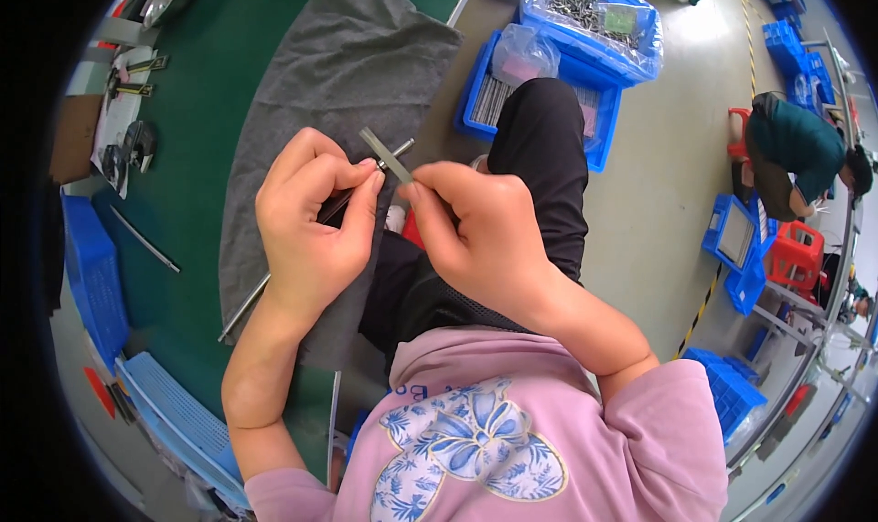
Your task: Using a digital micrometer to measure the diameter of a metal rod.
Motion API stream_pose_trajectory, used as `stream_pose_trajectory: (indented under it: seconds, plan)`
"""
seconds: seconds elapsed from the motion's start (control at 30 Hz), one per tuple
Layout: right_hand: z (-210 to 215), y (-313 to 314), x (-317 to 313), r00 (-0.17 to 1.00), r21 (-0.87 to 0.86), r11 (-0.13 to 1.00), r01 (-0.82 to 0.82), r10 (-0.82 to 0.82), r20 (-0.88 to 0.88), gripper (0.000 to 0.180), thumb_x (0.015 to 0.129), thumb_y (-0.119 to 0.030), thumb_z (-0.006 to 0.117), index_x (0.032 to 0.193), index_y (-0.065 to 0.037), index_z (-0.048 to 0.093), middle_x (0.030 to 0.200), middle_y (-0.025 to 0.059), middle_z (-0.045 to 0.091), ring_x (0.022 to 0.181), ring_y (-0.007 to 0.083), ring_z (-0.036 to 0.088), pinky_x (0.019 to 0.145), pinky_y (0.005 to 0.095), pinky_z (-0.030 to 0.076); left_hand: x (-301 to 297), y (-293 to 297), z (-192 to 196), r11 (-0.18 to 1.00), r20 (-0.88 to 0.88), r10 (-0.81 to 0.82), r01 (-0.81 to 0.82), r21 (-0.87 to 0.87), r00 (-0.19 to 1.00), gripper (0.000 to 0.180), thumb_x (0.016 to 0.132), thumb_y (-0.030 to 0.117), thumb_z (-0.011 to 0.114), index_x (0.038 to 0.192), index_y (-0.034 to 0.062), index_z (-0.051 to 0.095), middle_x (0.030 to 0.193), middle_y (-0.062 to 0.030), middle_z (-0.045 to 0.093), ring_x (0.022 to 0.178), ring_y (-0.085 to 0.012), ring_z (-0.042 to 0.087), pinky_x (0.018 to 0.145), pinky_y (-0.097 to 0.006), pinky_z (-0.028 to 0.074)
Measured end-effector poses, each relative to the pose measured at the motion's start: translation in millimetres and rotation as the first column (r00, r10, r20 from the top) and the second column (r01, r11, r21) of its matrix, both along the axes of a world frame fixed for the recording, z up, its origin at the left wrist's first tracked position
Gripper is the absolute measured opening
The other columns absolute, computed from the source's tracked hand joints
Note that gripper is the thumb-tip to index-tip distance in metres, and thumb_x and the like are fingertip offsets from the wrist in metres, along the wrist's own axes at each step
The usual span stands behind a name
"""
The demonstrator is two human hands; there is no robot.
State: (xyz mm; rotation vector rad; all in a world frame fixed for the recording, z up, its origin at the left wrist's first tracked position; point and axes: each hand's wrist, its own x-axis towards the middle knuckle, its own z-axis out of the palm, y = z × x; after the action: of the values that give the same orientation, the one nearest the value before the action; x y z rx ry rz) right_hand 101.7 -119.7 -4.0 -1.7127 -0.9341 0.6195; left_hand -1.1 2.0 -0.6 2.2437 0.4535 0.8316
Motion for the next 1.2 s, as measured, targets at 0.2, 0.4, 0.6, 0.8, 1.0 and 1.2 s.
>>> stream_pose_trajectory:
  seconds: [0.2, 0.4, 0.6, 0.8, 1.0, 1.2]
  plan:
    - [0.0, 4.8, 2.2, 0.997, 0.051, 0.999, -0.013, 0.01, 0.073, 0.004, 0.079, 0.0, 0.059, 0.077, 0.003, 0.06, 0.054, 0.0119, 0.054, 0.042, 0.0177, 0.053, 0.041, 0.027, 0.038, 0.8, 0.4, 1.7, 1.0, -0.01, -0.006, 0.006, 0.026, 1.0, 0.016, 0.065, -0.01, 0.066, 0.066, -0.0017, 0.053, 0.064, -0.0062, 0.047, 0.053, -0.0146, 0.045, 0.046, -0.025, 0.034]
    - [-11.7, -5.8, -3.3, 0.995, 0.058, 0.998, 0.019, -0.025, 0.1, 0.003, 0.078, 0.001, 0.06, 0.075, 0.001, 0.058, 0.055, 0.0124, 0.054, 0.043, 0.02, 0.054, 0.041, 0.0275, 0.039, 2.0, 0.1, 0.8, 0.998, -0.029, 0.0, 0.001, 0.057, 1.0, 0.014, 0.064, -0.008, 0.065, 0.066, -0.0006, 0.053, 0.065, -0.0072, 0.047, 0.056, -0.0205, 0.047, 0.049, -0.03, 0.037]
    - [-22.2, -6.8, -10.7, 0.987, 0.141, 0.988, 0.056, -0.076, 0.143, 0.002, 0.078, 0.001, 0.059, 0.078, 0.001, 0.057, 0.056, 0.012, 0.054, 0.046, 0.0221, 0.057, 0.043, 0.0278, 0.041, 0.9, -0.1, 0.8, 0.997, -0.045, 0.009, -0.006, 0.078, 0.999, 0.013, 0.064, -0.005, 0.065, 0.066, 0.0004, 0.053, 0.067, -0.0076, 0.048, 0.059, -0.0249, 0.049, 0.051, -0.034, 0.039]
    - [-22.9, 1.9, -7.2, 0.987, 0.173, 0.985, 0.005, -0.033, 0.158, 0.002, 0.08, 0.002, 0.057, 0.078, 0.002, 0.057, 0.059, 0.011, 0.058, 0.047, 0.0201, 0.058, 0.043, 0.0276, 0.041, -0.5, -0.7, 0.4, 0.993, -0.074, 0.016, -0.007, 0.12, 0.997, 0.014, 0.063, -0.006, 0.065, 0.067, 0.0, 0.053, 0.068, -0.0081, 0.048, 0.059, -0.0253, 0.049, 0.051, -0.035, 0.039]
    - [-24.2, 6.2, -6.3, 0.979, 0.147, 0.989, -0.001, -0.029, 0.202, 0.001, 0.081, 0.001, 0.057, 0.081, 0.001, 0.056, 0.063, 0.0104, 0.06, 0.052, 0.0208, 0.061, 0.045, 0.0271, 0.045, 0.3, 0.3, 1.1, 0.985, -0.06, -0.016, 0.026, 0.169, 0.998, 0.015, 0.063, -0.006, 0.066, 0.069, -0.0003, 0.053, 0.069, -0.0082, 0.048, 0.06, -0.0256, 0.048, 0.051, -0.035, 0.039]
    - [-29.1, 2.3, -7.8, 0.983, 0.179, 0.984, 0.019, -0.051, 0.174, 0.001, 0.081, 0.0, 0.057, 0.081, 0.001, 0.056, 0.062, 0.0107, 0.059, 0.05, 0.022, 0.06, 0.045, 0.0282, 0.044, 0.6, 0.0, 2.3, 0.983, -0.086, -0.003, 0.018, 0.181, 0.996, 0.015, 0.063, -0.005, 0.065, 0.069, -0.0005, 0.053, 0.07, -0.0084, 0.048, 0.06, -0.0258, 0.048, 0.051, -0.035, 0.039]
